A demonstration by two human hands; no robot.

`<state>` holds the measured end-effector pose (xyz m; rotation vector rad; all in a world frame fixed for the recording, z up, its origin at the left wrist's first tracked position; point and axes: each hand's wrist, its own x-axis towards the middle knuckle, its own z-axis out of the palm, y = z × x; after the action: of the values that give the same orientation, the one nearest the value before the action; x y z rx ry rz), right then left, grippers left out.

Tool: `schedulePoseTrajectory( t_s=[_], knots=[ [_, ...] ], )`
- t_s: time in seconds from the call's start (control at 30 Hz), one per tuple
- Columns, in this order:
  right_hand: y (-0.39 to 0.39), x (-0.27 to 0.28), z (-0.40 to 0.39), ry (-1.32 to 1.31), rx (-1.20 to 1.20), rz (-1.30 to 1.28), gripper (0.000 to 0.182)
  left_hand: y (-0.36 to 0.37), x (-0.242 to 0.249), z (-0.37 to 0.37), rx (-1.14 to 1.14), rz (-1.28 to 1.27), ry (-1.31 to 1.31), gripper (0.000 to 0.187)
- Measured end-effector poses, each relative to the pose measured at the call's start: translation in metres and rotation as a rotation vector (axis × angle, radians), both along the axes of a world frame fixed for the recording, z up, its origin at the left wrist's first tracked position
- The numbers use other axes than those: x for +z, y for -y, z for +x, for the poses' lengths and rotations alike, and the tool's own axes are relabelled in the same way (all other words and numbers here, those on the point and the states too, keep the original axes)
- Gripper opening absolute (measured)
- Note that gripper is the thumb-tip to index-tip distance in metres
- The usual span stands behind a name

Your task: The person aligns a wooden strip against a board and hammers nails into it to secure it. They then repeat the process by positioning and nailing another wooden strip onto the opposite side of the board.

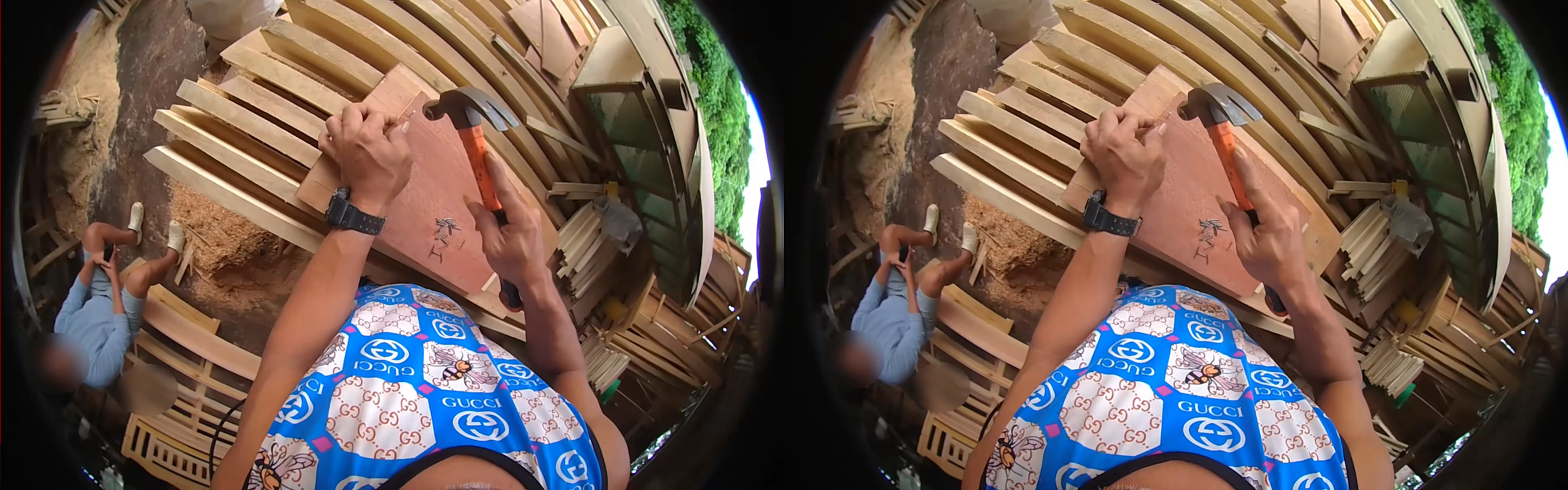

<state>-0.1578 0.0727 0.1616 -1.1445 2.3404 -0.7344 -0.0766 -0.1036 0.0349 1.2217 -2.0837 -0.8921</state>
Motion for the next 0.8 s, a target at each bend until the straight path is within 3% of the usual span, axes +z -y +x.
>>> schedulePoseTrajectory(
  t_s=[0.37, 0.57, 0.6, 0.67, 0.8],
  knots=[
    [0.01, 0.019, 0.013, -0.084, 0.064, 0.029, 0.074, -0.013, 0.009, 0.005, -0.041, -0.046, -0.008, 0.014],
    [-0.009, 0.032, 0.024, -0.158, -0.019, -0.267, 0.078, -0.014, 0.009, 0.004, -0.054, -0.023, -0.013, 0.014],
    [-0.006, 0.023, 0.023, -0.156, -0.019, -0.265, 0.078, -0.013, 0.009, 0.003, -0.046, -0.045, -0.01, 0.014],
    [0.004, 0.005, 0.017, -0.013, 0.03, 0.136, 0.077, -0.016, 0.008, 0.004, -0.044, -0.065, -0.013, 0.015],
    [0.011, 0.022, 0.015, 0.031, -0.067, -0.035, 0.078, -0.015, 0.008, 0.005, -0.058, -0.039, -0.025, 0.013]
  ],
)
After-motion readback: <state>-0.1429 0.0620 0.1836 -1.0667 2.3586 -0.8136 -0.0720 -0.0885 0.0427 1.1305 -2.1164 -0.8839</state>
